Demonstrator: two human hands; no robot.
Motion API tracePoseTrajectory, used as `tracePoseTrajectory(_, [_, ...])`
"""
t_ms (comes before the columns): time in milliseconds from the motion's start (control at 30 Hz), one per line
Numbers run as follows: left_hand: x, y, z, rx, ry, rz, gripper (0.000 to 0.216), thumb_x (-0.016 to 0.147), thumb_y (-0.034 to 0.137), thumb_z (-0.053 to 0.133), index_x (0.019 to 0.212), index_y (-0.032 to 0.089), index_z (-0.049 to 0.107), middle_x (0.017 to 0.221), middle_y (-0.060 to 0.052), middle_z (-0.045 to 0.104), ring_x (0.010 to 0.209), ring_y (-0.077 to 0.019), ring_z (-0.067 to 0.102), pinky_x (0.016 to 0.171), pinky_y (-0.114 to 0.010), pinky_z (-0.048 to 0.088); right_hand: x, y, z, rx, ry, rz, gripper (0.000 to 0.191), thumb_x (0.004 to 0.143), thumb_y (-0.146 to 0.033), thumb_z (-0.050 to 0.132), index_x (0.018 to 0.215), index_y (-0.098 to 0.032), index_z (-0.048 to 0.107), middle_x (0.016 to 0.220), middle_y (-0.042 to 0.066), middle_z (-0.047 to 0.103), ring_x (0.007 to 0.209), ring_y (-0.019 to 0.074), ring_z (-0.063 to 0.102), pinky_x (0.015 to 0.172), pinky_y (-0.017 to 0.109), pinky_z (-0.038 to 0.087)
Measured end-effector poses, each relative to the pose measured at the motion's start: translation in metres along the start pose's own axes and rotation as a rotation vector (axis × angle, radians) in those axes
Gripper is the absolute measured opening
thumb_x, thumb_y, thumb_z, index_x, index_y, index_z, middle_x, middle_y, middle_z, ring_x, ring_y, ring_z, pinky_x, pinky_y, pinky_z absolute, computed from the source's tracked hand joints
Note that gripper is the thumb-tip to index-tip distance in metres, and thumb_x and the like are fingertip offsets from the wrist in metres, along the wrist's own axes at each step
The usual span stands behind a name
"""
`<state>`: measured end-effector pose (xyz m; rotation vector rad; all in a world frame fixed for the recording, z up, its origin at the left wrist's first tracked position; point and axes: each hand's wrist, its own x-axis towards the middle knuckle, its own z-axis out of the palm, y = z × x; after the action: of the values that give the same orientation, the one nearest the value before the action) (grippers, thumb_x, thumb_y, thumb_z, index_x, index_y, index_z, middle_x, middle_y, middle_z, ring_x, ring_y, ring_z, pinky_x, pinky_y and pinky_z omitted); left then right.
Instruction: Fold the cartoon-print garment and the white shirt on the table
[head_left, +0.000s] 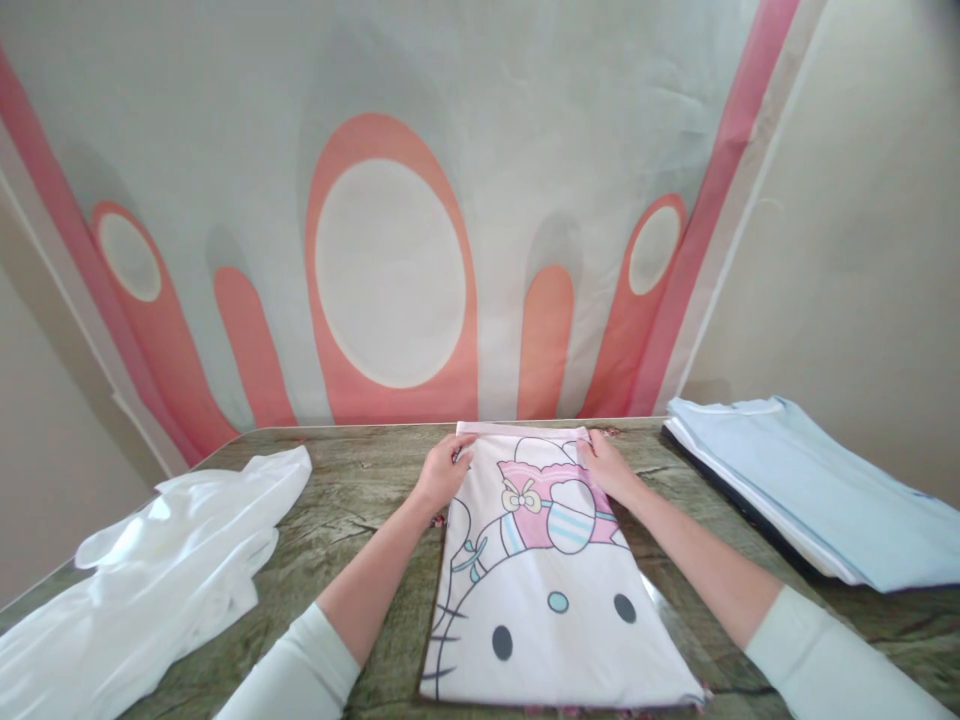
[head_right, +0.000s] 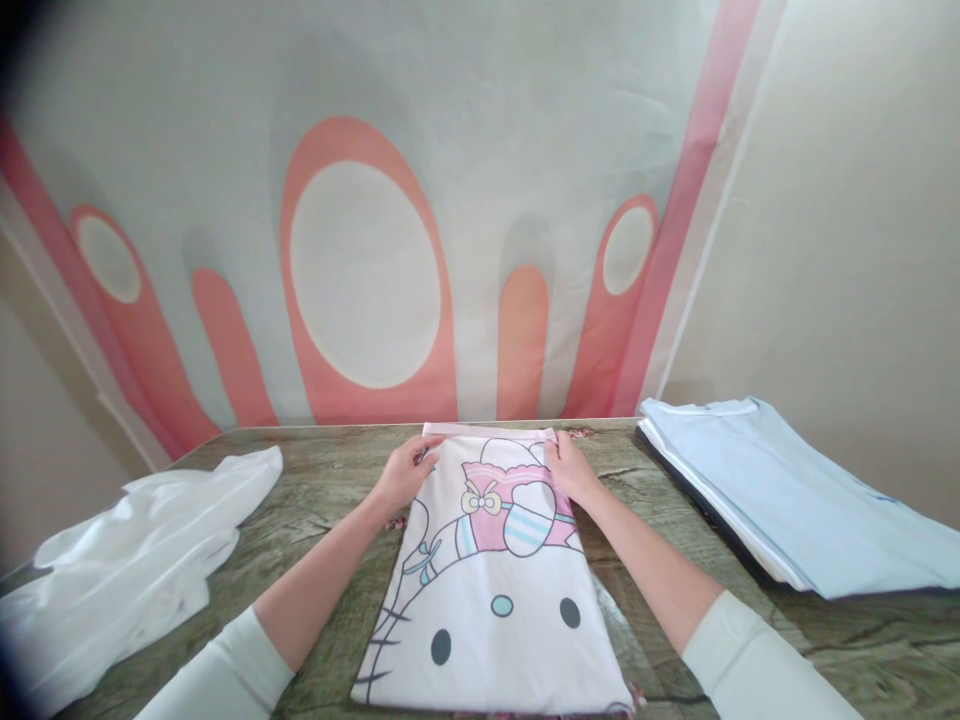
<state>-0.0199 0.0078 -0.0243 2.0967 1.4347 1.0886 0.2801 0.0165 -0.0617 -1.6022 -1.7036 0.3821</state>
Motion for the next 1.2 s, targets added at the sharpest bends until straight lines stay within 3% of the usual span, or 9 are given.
tracePoseTrajectory(233, [0.002,-0.018,0.01,0.103,-0.066,-0.115,0.031,0.078,0.012,0.054,0.107,0.016,0.064,0.11,-0.005,0.065,0.105,-0.0188,0.057,0.094,-0.028,0.041,0.01,0.009,0.004,0.042,-0.033,0.04,0.019,0.081,-0.024,0.045,0.091,-0.014,0.058,0.086,0.007,0.067,0.074,0.0175,0.061,0.066,0.026,0.043])
tracePoseTrajectory(500, [0.004,-0.018,0.016,0.228,-0.042,-0.089,0.029,0.079,0.016,0.055,0.107,0.015,0.063,0.111,-0.008,0.063,0.105,-0.0211,0.057,0.094,-0.029,0.039,0.008,0.013,0.008,0.028,0.01,0.084,0.023,0.077,-0.023,0.05,0.097,-0.013,0.057,0.08,0.005,0.067,0.068,0.0166,0.061,0.061,0.026,0.044])
tracePoseTrajectory(667, [-0.004,-0.007,0.007,0.302,-0.008,-0.036,0.035,0.08,0.016,0.053,0.116,0.015,0.056,0.124,-0.011,0.051,0.113,-0.0218,0.049,0.099,-0.031,0.035,0.003,0.013,0.002,-0.037,0.063,0.055,0.035,0.073,-0.023,0.056,0.106,-0.014,0.051,0.078,0.003,0.064,0.068,0.0162,0.059,0.066,0.027,0.042])
tracePoseTrajectory(767, [-0.01,0.005,0.005,0.387,-0.009,-0.002,0.042,0.08,0.018,0.055,0.122,0.016,0.051,0.138,-0.012,0.036,0.124,-0.0274,0.037,0.103,-0.04,0.028,0.001,0.013,0.002,-0.067,0.059,0.031,0.037,0.073,-0.022,0.055,0.109,-0.015,0.05,0.079,0.002,0.064,0.068,0.0158,0.058,0.068,0.028,0.042])
tracePoseTrajectory(867, [-0.02,0.024,0.013,0.492,-0.157,0.134,0.042,0.087,0.028,0.049,0.128,0.021,0.046,0.143,-0.01,0.032,0.131,-0.0295,0.025,0.106,-0.048,0.018,0.001,0.015,0.005,-0.096,0.05,0.024,0.039,0.073,-0.022,0.056,0.111,-0.015,0.049,0.085,0.004,0.064,0.072,0.0163,0.059,0.07,0.028,0.043])
tracePoseTrajectory(1033, [-0.044,0.059,0.032,0.46,-0.484,0.378,0.052,0.092,0.052,0.029,0.139,0.028,0.031,0.147,-0.005,0.025,0.135,-0.0287,0.018,0.107,-0.051,0.009,0.001,0.015,0.007,-0.128,0.043,0.015,0.044,0.075,-0.024,0.056,0.116,-0.011,0.048,0.101,0.012,0.062,0.091,0.0206,0.058,0.082,0.031,0.041])
tracePoseTrajectory(1200, [-0.056,0.07,0.026,0.515,-0.593,0.442,0.056,0.093,0.056,0.019,0.142,0.029,0.022,0.149,-0.004,0.02,0.135,-0.0287,0.016,0.106,-0.052,0.01,0.004,0.015,-0.001,-0.138,0.0,0.051,0.052,0.076,-0.028,0.056,0.123,-0.008,0.045,0.105,0.015,0.06,0.093,0.0225,0.057,0.082,0.032,0.041])
